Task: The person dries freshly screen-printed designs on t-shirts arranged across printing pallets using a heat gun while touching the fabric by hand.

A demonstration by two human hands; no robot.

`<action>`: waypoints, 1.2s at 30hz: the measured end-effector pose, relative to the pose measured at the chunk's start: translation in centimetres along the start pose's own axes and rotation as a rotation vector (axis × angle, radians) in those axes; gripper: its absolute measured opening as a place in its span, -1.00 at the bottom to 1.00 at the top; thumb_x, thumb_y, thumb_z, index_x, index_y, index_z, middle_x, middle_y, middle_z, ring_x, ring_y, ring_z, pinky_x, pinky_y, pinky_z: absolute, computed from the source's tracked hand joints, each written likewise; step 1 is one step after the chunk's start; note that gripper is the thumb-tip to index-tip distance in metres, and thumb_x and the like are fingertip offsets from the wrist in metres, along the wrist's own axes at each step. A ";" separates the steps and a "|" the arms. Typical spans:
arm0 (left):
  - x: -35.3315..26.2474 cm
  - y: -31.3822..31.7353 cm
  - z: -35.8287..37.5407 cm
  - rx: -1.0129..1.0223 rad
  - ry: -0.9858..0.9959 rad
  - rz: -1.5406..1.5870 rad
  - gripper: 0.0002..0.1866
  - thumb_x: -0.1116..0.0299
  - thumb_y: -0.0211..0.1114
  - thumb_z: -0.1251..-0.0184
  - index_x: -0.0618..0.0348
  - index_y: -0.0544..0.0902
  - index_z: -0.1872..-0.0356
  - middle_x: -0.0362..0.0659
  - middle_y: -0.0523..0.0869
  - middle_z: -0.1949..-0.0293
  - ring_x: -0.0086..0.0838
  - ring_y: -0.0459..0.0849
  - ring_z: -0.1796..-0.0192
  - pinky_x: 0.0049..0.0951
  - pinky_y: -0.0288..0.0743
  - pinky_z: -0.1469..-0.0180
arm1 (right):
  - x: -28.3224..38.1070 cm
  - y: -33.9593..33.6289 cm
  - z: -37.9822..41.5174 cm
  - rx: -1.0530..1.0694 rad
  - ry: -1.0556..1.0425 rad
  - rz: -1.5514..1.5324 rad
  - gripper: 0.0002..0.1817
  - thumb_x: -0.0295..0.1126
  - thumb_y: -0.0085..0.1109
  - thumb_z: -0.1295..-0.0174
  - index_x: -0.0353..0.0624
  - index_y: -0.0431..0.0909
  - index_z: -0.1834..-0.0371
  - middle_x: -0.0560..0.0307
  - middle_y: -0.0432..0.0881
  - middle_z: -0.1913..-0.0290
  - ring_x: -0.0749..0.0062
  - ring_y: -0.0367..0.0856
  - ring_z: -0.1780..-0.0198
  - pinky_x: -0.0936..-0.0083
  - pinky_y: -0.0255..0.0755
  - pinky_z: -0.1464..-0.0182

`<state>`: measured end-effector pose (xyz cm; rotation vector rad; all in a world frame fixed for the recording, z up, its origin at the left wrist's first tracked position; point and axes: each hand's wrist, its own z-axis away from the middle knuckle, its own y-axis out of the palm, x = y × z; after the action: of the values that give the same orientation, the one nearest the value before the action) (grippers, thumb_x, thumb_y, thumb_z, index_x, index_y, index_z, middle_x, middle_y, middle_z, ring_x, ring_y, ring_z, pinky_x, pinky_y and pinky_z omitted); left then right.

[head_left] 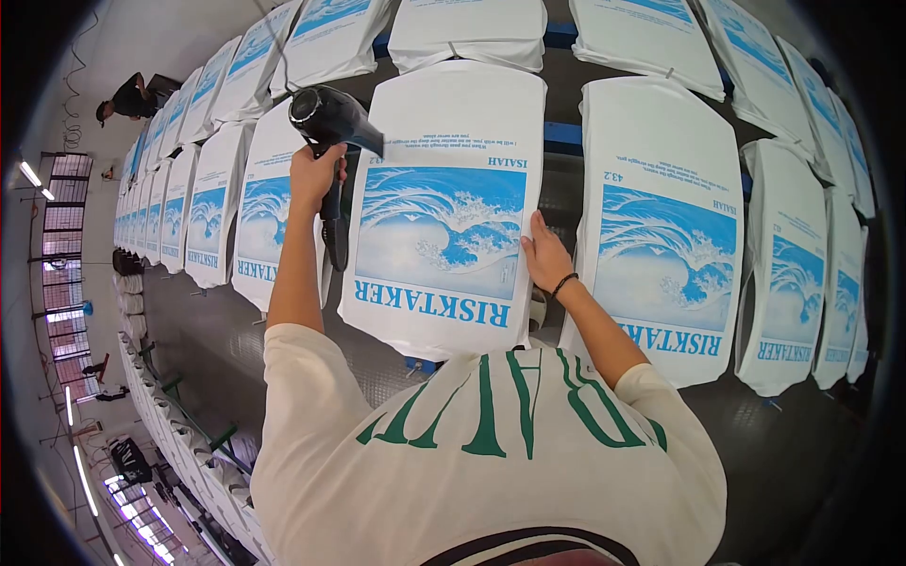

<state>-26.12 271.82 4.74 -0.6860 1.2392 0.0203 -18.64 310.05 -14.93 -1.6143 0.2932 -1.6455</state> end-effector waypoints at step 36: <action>-1.1 5.5 13.2 0.266 -0.008 0.156 -0.76 0.35 0.44 -0.22 0.32 0.61 0.31 -0.16 0.67 0.54 -0.55 0.61 0.61 -0.52 0.48 0.55 | 2.6 1.4 -3.8 -0.341 -0.163 0.510 -0.39 -0.08 -0.14 -0.51 -0.07 0.19 -0.56 0.25 0.07 -0.63 -0.16 -0.09 -0.58 -0.23 -0.21 -0.53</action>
<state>-17.25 283.03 5.17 -0.3572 1.2576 -0.0127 -21.32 306.04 -14.58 -1.7246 0.8603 -1.1090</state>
